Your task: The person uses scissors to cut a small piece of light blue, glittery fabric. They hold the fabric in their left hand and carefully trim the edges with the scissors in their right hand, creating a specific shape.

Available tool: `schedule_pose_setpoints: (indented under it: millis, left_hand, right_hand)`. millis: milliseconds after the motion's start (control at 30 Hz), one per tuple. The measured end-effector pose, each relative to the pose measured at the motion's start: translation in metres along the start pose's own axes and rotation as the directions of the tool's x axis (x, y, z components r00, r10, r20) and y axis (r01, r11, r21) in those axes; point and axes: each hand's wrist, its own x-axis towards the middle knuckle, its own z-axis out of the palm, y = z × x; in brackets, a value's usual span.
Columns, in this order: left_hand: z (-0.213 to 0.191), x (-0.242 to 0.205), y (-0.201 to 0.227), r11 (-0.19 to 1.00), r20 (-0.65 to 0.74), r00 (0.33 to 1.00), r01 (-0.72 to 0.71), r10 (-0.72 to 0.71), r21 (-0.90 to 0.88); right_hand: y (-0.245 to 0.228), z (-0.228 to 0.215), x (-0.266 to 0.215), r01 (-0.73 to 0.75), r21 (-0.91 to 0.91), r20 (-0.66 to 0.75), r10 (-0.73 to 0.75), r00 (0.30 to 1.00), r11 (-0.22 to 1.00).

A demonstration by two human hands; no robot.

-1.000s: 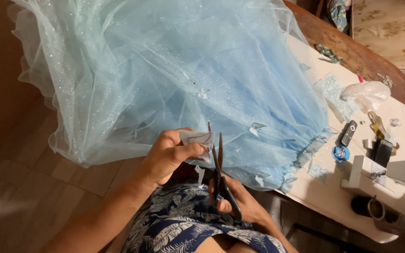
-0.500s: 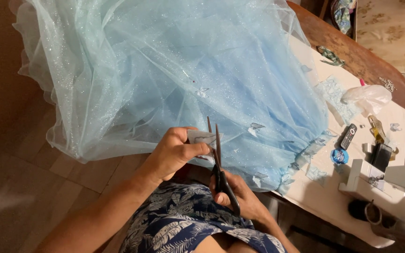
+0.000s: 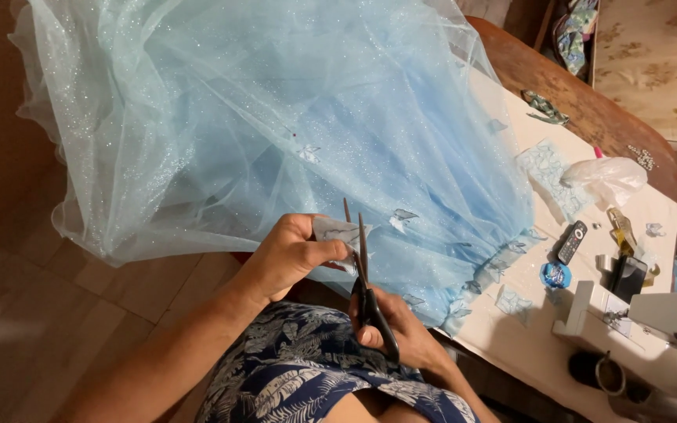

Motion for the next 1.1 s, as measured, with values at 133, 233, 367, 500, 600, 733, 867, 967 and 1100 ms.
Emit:
schedule_pose_setpoints:
  millis: [133, 233, 367, 500, 600, 733, 867, 967, 1100]
  left_hand:
    - [0.003, 0.003, -0.002, 1.0, 0.0, 1.0, 0.0, 0.0, 0.018]
    - [0.0, 0.007, -0.003, 0.998, 0.052, 0.998, -0.038, 0.035, 0.042]
    - [-0.003, 0.012, 0.008, 1.0, 0.103, 0.995, -0.013, 0.012, 0.011]
    - [-0.011, 0.014, 0.02, 0.999, 0.15, 0.988, 0.043, -0.039, -0.022]
    - [-0.02, 0.019, 0.021, 0.998, 0.108, 0.993, 0.057, -0.056, -0.008]
    - [-0.023, 0.024, 0.027, 0.999, 0.087, 0.996, 0.022, -0.026, 0.04]
    - [-0.023, 0.024, 0.036, 0.99, 0.096, 0.995, 0.01, -0.024, 0.14]
    - [-0.023, 0.025, 0.038, 0.988, 0.101, 0.992, 0.065, -0.079, 0.141]
    - [-0.021, 0.025, 0.043, 0.98, 0.089, 0.988, 0.112, -0.127, 0.163]
  right_hand:
    - [0.0, -0.006, -0.002, 0.008, -0.019, -0.005, -0.008, 1.0, 1.0]
    - [0.0, -0.007, -0.002, 0.025, 0.072, -0.002, -0.025, 1.0, 0.997]
    - [0.004, -0.006, 0.0, 0.037, 0.047, -0.032, -0.035, 0.999, 0.998]
    - [0.004, -0.001, 0.005, 0.027, 0.087, -0.069, -0.021, 0.997, 0.996]
    - [-0.007, 0.004, 0.014, 0.043, 0.091, -0.101, -0.033, 0.994, 0.995]
    - [-0.006, 0.007, 0.017, 0.053, 0.068, -0.115, -0.045, 0.992, 0.996]
    - [-0.01, 0.008, 0.019, 0.026, 0.066, -0.105, -0.019, 0.994, 0.998]
    - [-0.016, 0.006, 0.019, 0.007, 0.053, -0.071, -0.003, 0.997, 0.999]
    - [-0.023, 0.003, 0.019, -0.036, 0.048, -0.059, 0.039, 0.997, 0.998]
